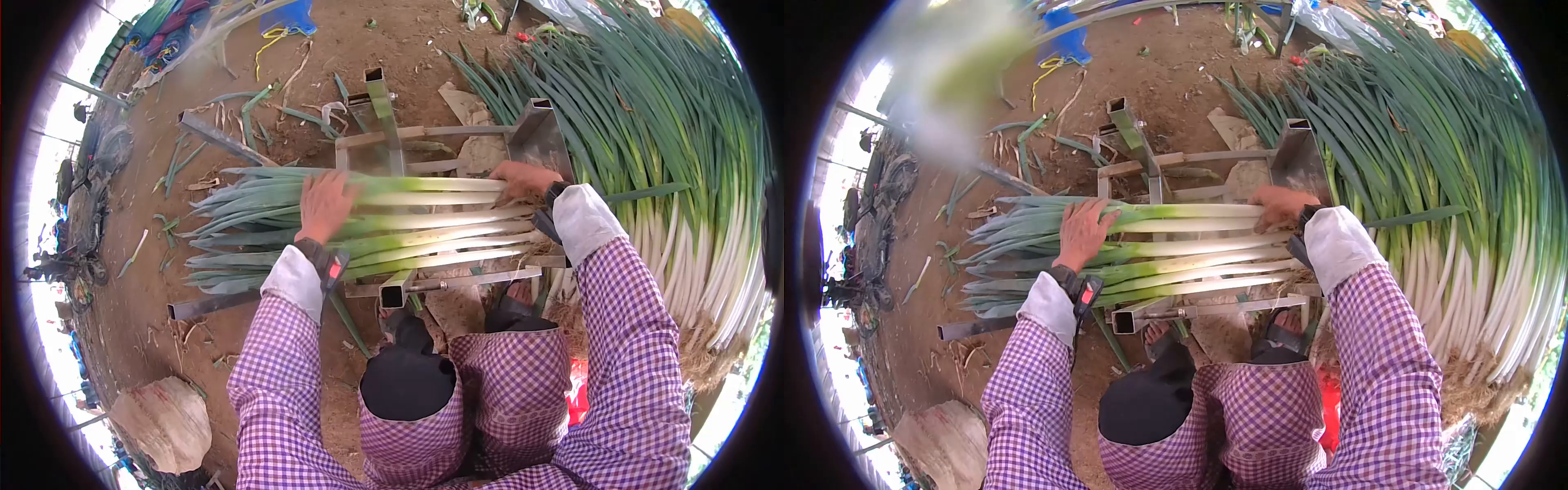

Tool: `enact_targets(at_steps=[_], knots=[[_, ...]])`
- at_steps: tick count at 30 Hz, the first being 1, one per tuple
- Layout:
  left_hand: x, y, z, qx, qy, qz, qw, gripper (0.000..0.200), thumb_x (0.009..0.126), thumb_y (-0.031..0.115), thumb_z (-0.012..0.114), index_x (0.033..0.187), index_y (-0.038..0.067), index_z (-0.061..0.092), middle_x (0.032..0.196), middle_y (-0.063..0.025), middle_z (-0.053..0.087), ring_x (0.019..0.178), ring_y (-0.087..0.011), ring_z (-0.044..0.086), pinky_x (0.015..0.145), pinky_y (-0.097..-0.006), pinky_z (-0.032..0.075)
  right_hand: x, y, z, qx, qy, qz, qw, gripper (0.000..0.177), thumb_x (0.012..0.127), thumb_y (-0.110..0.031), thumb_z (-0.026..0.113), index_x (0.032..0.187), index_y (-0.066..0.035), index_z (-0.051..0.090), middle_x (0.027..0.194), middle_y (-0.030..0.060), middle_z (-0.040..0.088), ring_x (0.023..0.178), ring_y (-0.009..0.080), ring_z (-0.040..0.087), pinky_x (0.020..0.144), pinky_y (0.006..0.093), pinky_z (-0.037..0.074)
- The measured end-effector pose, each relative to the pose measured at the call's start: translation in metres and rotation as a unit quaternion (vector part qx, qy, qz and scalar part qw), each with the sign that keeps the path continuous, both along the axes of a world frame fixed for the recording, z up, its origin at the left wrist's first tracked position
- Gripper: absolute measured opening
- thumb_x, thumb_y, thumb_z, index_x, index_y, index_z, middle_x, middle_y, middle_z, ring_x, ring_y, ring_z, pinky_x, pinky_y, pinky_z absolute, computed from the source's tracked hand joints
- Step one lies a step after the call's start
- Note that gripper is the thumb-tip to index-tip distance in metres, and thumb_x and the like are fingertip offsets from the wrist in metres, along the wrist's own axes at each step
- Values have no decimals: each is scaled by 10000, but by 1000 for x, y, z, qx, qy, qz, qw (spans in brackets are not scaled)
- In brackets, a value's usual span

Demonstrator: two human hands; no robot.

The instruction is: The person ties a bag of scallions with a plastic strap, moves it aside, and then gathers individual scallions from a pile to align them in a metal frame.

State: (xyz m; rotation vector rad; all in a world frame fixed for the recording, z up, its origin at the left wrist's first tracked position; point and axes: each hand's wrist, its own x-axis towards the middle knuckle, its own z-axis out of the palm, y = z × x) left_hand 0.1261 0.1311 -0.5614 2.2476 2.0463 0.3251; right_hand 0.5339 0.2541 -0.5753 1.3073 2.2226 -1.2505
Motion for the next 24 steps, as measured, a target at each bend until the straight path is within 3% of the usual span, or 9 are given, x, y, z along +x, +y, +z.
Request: enact_targets(at_steps=[3,6,9,12,15,18,21,22,24], knots=[[4,-24,5,-11,11,0,1000,434,966,428,573,1183,68,675,1189,-124,680,1114,-327,611,1037,-438,394,-6,-1,9,-62,-68,17,996,569,715,-177,854,1247,-96,670,1075,123,731,949,262,684,787,409,526],[6,-38,-2,40,25,-2,999,415,961,427,585,1137,64,685,1134,-109,684,1072,-326,617,997,-441,413,-12,-8,24,-5,-103,23,994,574,731,-206,845,1266,-112,660,1092,120,728,983,282,684,794,433,529],[11,-38,-1,42,37,3,998,397,959,421,592,1130,75,689,1148,-91,667,1074,-313,610,1000,-432,412,-18,-12,41,-27,-109,13,994,618,747,-239,848,1310,-109,628,1184,156,697,1080,324,667,883,421,522],[13,-39,-1,44,51,3,998,390,958,417,597,1141,84,686,1171,-78,648,1092,-299,600,1019,-439,402,-14,-16,1,145,3,100,984,569,831,-311,789,1330,-123,592,1192,179,680,1117,360,635,920,409,506],[15,-39,-3,45,58,12,997,399,960,416,591,1163,83,677,1189,-78,643,1111,-293,593,1048,-456,379,-55,-36,9,115,8,32,993,392,925,-306,659,1221,-51,634,1234,157,659,1219,354,578,1016,500,437],[16,-38,-4,26,58,21,998,404,966,409,583,1195,87,669,1217,-71,629,1148,-285,574,1075,-475,349,-84,-80,27,212,-53,-53,974,326,992,-354,549,1147,-89,657,1211,149,653,1241,365,537,1068,573,349],[16,-39,-7,42,92,17,995,404,969,407,576,1208,95,670,1246,-72,614,1183,-281,548,1092,-480,323,-76,-87,-24,333,58,-84,937,328,994,-387,541,1152,-130,668,1171,159,657,1200,353,550,1090,600,289],[15,-38,-9,55,91,13,994,409,969,407,575,1218,96,667,1252,-73,611,1191,-281,540,1095,-479,318,-80,-87,-32,376,79,-104,917,304,992,-387,544,1132,-154,680,1153,155,659,1184,346,553,1115,554,260],[15,-33,-11,85,88,4,992,420,968,407,575,1238,97,660,1263,-75,606,1208,-281,526,1102,-479,307,-76,-80,-34,316,71,-99,941,300,987,-390,551,1108,-152,688,1143,145,663,1178,345,554,1091,546,280]])
